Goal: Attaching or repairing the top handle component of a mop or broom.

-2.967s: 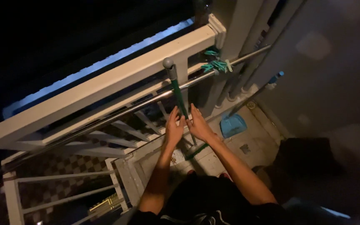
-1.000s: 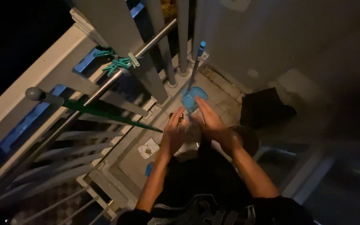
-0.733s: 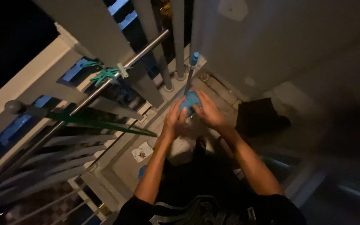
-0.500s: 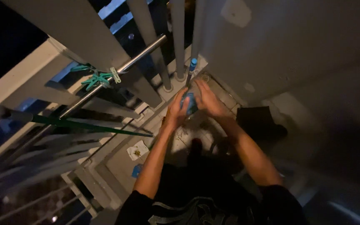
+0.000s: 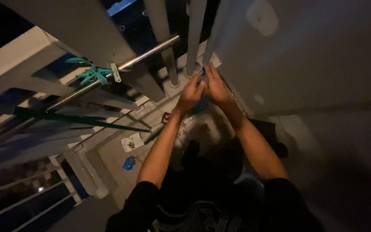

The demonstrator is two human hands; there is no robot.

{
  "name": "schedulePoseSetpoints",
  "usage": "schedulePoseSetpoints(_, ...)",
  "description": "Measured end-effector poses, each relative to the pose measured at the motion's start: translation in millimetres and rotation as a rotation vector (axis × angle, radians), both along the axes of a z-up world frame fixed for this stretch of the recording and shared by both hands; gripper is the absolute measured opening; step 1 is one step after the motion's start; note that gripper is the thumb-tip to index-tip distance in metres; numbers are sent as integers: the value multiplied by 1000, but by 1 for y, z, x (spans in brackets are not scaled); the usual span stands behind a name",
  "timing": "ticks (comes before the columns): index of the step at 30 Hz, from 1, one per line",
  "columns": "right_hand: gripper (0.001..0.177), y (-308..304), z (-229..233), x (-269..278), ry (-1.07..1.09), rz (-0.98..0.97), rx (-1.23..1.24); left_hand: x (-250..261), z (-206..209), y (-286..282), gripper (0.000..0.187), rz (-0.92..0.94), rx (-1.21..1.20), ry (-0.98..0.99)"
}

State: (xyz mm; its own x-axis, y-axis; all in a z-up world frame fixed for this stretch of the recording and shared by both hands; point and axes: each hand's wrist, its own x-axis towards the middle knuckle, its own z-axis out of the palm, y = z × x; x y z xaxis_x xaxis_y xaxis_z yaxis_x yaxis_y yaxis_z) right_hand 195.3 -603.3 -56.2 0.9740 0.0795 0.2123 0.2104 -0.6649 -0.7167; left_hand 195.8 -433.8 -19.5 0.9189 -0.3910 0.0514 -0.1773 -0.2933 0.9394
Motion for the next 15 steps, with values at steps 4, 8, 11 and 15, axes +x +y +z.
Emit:
schedulePoseSetpoints(4, 62, -6, -19, 14, -24, 28, -60, 20, -32, -9, 62, -30, 51, 15)
schedulePoseSetpoints(8, 51, -12, -35, 19, -144, 30, -2, 25, -38, -14, 67, -87, -32, 8)
schedulePoseSetpoints(11, 51, -17, -26, 19, -206, 41, -19, 30, -43, -20, 68, -104, -64, 56)
schedulePoseSetpoints(15, 39, -20, -19, 15, -246, 25, 68, 18, -12, -24, 68, -108, -17, 153)
